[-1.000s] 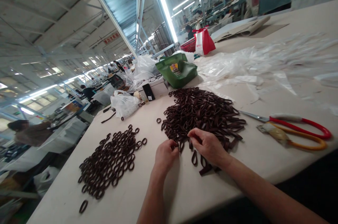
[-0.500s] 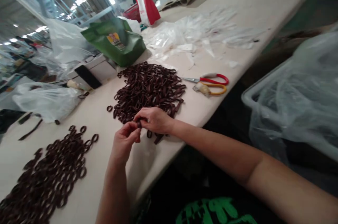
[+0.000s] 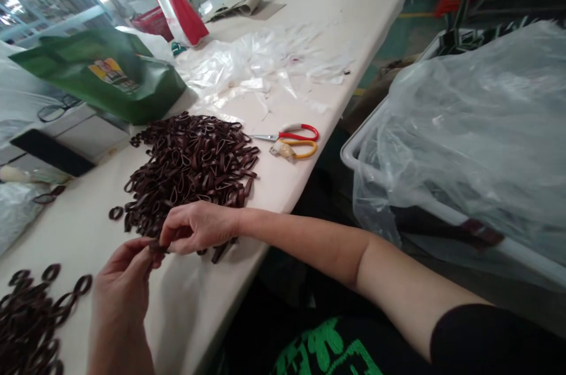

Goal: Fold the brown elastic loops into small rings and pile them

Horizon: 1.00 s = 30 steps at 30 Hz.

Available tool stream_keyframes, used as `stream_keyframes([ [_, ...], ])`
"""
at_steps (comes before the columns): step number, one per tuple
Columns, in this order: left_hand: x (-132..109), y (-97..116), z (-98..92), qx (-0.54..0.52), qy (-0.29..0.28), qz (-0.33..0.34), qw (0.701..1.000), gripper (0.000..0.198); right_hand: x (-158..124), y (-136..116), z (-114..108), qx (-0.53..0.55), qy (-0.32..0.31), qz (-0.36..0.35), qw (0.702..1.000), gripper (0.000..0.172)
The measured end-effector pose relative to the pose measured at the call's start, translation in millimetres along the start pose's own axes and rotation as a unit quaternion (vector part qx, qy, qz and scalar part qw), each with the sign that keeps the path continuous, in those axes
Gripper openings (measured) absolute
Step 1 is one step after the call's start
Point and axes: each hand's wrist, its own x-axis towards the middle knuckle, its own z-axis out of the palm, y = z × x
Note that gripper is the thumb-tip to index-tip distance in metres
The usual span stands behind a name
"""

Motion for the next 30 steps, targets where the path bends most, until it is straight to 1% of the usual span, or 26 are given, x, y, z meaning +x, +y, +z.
stream_keyframes([
  [3, 1, -6, -1.0, -0.03, 0.016, -0.052, 0.998, 0.044, 2, -2, 5, -0.073, 0.02, -0.008, 0.997, 0.01],
  [4, 1, -9, -1.4, -0.028, 0.015, -0.055, 0.998, 0.045, 3, -3, 6, -0.1, 0.028, -0.006, 0.995, 0.011],
  [8, -1, -15, 0.5, 0.007, -0.02, -0.025, 0.999, 0.044, 2, -4, 8, -0.18, 0.06, 0.012, 0.982, 0.005],
  [11, -7, -11, 8.9, 0.043, -0.046, -0.012, 0.998, 0.044, 1, -6, 8, -0.214, 0.09, 0.059, 0.971, 0.004],
  [13, -12, -6, 16.3, 0.072, -0.037, -0.004, 0.997, 0.045, 0, -7, 7, -0.229, 0.108, 0.101, 0.962, 0.01],
  [15, -15, -2, 22.9, 0.094, -0.01, 0.006, 0.996, 0.045, 0, -10, 7, -0.241, 0.118, 0.138, 0.953, 0.014],
  [17, -17, 0, 27.1, 0.087, 0.011, 0.024, 0.996, 0.045, 1, -13, 6, -0.247, 0.124, 0.159, 0.948, 0.015],
  [18, -17, 1, 28.3, 0.072, 0.009, 0.035, 0.997, 0.045, 1, -14, 6, -0.25, 0.127, 0.164, 0.946, 0.015],
  [19, -17, 1, 29.1, 0.055, -0.003, 0.046, 0.997, 0.045, 0, -14, 5, -0.251, 0.131, 0.166, 0.945, 0.014],
  [23, -17, 0, 30.0, 0.005, -0.084, 0.071, 0.994, 0.043, -1, -12, 4, -0.247, 0.163, 0.167, 0.941, 0.013],
  [24, -17, -1, 30.2, -0.001, -0.088, 0.076, 0.993, 0.04, -1, -10, 4, -0.242, 0.171, 0.164, 0.941, 0.013],
  [26, -17, -3, 31.0, -0.002, -0.074, 0.086, 0.994, 0.035, -1, -6, 5, -0.228, 0.184, 0.154, 0.944, 0.014],
  [30, -14, -6, 29.2, 0.023, -0.043, 0.099, 0.994, 0.027, -2, -2, 8, -0.194, 0.183, 0.111, 0.957, 0.015],
])
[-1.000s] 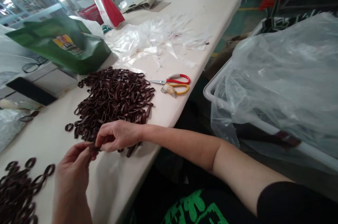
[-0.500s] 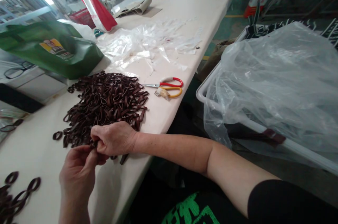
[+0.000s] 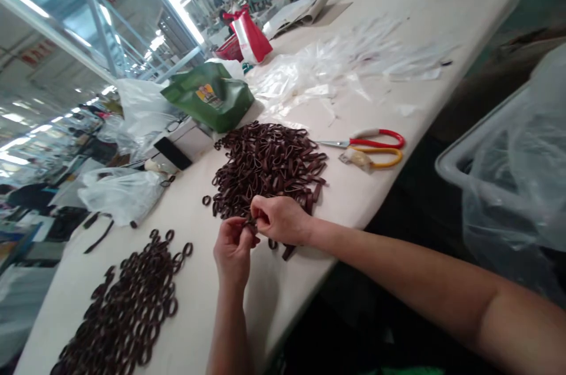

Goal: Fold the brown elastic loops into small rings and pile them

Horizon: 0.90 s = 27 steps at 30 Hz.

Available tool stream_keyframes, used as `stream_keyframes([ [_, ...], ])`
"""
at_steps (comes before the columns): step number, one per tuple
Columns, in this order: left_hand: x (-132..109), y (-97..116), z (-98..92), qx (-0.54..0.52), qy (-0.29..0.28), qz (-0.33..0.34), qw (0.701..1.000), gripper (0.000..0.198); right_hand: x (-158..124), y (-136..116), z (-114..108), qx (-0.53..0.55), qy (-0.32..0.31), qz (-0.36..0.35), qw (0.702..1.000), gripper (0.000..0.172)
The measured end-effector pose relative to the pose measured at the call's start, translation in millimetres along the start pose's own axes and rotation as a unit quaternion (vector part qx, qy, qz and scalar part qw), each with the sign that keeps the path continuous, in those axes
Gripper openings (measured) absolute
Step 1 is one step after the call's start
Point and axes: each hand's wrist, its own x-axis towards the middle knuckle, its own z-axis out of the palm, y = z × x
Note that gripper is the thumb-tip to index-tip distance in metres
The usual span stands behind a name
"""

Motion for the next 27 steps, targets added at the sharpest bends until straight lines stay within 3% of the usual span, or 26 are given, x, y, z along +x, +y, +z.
stream_keyframes([
  [3, 8, -6, -21.4, 0.033, 0.063, -0.008, 0.997, 0.029, -1, 3, 1, 0.021, 0.007, -0.02, 1.0, 0.013],
  [6, 15, -17, -74.5, 0.096, 0.184, -0.046, 0.977, 0.033, 2, 10, 0, 0.038, 0.037, -0.007, 0.999, 0.014],
  [8, 15, -22, -121.5, 0.183, 0.264, -0.081, 0.944, 0.031, 5, 14, -2, 0.052, 0.056, 0.008, 0.997, 0.013],
  [10, 11, -21, -163.9, 0.312, 0.33, -0.108, 0.884, 0.028, 7, 16, -4, 0.068, 0.065, 0.017, 0.995, 0.012],
  [12, 7, -14, -187.9, 0.399, 0.355, -0.112, 0.838, 0.024, 9, 16, -4, 0.08, 0.064, 0.02, 0.995, 0.011],
  [13, 6, -10, -190.0, 0.411, 0.337, -0.106, 0.84, 0.022, 9, 16, -4, 0.084, 0.061, 0.02, 0.994, 0.011],
  [15, 7, -5, -174.0, 0.387, 0.248, -0.084, 0.884, 0.018, 8, 15, -3, 0.087, 0.052, 0.019, 0.995, 0.011],
  [17, 11, -7, -138.0, 0.348, 0.125, -0.052, 0.928, 0.022, 7, 15, -2, 0.087, 0.044, 0.016, 0.995, 0.011],
  [20, 23, -18, -77.6, 0.321, 0.005, -0.015, 0.947, 0.012, 5, 16, -2, 0.082, 0.034, 0.01, 0.996, 0.013],
  [23, 36, -27, -43.1, 0.327, -0.019, 0.002, 0.945, 0.007, 5, 19, -3, 0.079, 0.026, 0.0, 0.997, 0.017],
  [27, 40, -30, -35.1, 0.321, 0.01, -0.004, 0.947, 0.009, 7, 22, -2, 0.079, 0.01, -0.017, 0.997, 0.02],
])
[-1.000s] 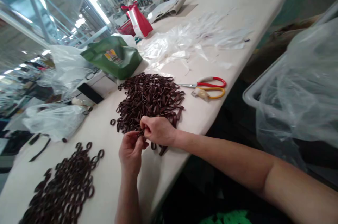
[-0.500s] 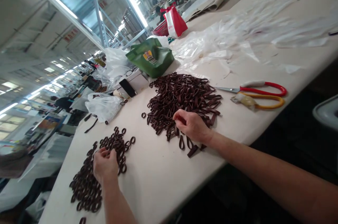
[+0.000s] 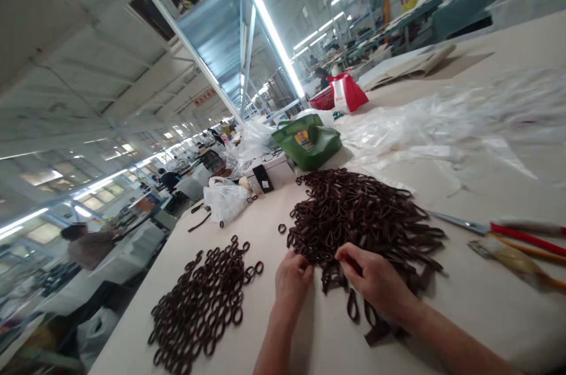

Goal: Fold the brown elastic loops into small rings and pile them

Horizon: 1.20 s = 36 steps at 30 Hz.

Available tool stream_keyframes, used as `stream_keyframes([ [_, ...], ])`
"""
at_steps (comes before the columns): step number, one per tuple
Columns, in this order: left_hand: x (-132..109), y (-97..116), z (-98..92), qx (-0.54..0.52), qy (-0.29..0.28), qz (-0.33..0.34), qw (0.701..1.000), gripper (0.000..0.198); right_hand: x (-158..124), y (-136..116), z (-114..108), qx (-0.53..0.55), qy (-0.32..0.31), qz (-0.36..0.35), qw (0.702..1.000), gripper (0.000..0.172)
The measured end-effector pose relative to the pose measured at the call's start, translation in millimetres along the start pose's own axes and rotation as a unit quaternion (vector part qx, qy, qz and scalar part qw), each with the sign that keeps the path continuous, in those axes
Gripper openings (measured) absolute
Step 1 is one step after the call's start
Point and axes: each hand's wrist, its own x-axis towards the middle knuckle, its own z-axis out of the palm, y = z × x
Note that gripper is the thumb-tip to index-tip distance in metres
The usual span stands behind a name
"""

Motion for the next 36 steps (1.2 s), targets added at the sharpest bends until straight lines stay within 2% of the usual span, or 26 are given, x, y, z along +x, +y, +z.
stream_keyframes([
  [2, -6, 2, 0.9, -0.022, 0.005, -0.017, 1.0, 0.011, 0, 0, 2, 0.001, -0.002, -0.008, 1.0, 0.022],
  [4, -14, 8, 3.1, -0.113, -0.012, -0.05, 0.992, 0.015, -1, 0, 4, 0.009, -0.012, -0.022, 1.0, 0.028],
  [8, -28, 25, 8.0, -0.349, -0.083, -0.128, 0.925, 0.038, -5, 2, 11, 0.049, -0.085, -0.06, 0.993, 0.038],
  [12, -32, 34, 11.2, -0.395, -0.124, -0.152, 0.897, 0.047, -7, 5, 16, 0.062, -0.112, -0.068, 0.989, 0.035],
  [17, -30, 30, 15.4, -0.436, -0.163, -0.156, 0.871, 0.049, -5, 5, 15, 0.05, -0.127, -0.071, 0.988, 0.03],
  [22, -32, 28, 22.2, -0.482, -0.171, -0.137, 0.849, 0.044, -6, 6, 15, 0.014, -0.1, -0.038, 0.994, 0.024],
  [25, -36, 29, 30.1, -0.485, -0.144, -0.126, 0.853, 0.034, -6, 8, 14, 0.02, -0.1, 0.003, 0.995, 0.021],
  [28, -38, 29, 32.0, -0.454, -0.103, -0.106, 0.879, 0.022, -6, 8, 12, 0.041, -0.108, 0.029, 0.993, 0.017],
  [32, -34, 28, 19.1, -0.396, -0.053, -0.105, 0.911, 0.013, -5, 0, 6, 0.124, -0.12, 0.048, 0.984, 0.018],
  [36, -32, 26, 7.2, -0.398, -0.02, -0.092, 0.913, 0.013, -4, -14, -1, 0.202, -0.169, 0.02, 0.965, 0.018],
])
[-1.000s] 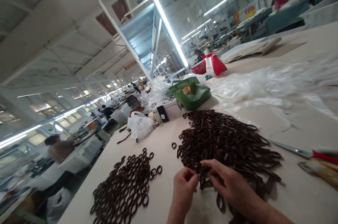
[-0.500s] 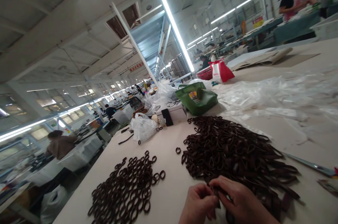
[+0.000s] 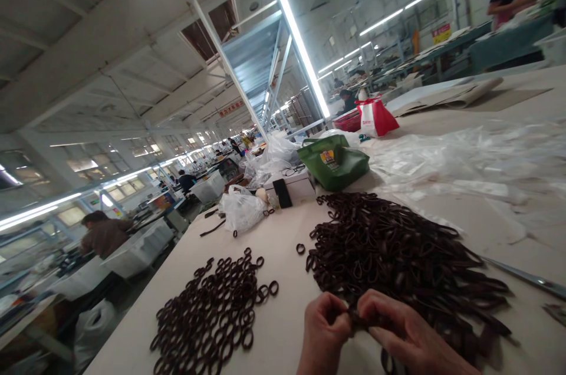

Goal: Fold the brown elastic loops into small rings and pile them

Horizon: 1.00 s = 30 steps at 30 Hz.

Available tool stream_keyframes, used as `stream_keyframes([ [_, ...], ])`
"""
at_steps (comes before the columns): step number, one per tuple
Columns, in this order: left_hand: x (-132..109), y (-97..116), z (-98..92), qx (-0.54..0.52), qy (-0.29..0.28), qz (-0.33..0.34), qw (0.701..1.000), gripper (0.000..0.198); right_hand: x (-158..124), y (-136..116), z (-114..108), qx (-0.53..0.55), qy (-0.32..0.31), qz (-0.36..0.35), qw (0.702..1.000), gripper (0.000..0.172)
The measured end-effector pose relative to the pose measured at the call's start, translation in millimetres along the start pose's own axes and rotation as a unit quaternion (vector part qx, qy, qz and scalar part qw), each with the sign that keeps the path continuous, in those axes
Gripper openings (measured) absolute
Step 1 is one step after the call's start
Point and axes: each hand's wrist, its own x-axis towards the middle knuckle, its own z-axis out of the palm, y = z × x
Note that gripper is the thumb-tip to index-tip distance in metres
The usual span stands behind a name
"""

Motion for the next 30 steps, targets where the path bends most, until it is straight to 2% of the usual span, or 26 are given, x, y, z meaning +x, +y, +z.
stream_keyframes([
  [3, -2, 3, -0.2, -0.008, -0.002, 0.016, 1.0, 0.012, 1, 0, 4, -0.024, -0.005, -0.031, 0.999, 0.016],
  [7, -7, 5, 5.1, -0.002, -0.022, 0.023, 1.0, 0.013, 2, 15, 11, -0.124, 0.034, -0.063, 0.99, 0.013],
  [12, -11, -4, 12.8, 0.018, -0.049, 0.023, 0.998, 0.019, -1, 25, 16, -0.224, 0.071, -0.052, 0.971, 0.012],
  [17, -14, -4, 16.4, 0.161, 0.009, 0.044, 0.986, 0.007, -3, 17, 19, -0.298, 0.144, -0.018, 0.944, 0.009],
  [21, -16, 1, 18.1, 0.254, 0.06, 0.093, 0.961, 0.002, -2, 14, 20, -0.311, 0.164, 0.033, 0.936, 0.018],
  [25, -16, -1, 19.5, 0.269, 0.061, 0.116, 0.954, 0.003, -2, 12, 19, -0.307, 0.155, 0.051, 0.938, 0.028],
  [30, -14, -3, 18.2, 0.24, 0.06, 0.099, 0.964, 0.006, 0, 10, 12, -0.286, 0.131, 0.038, 0.948, 0.022],
])
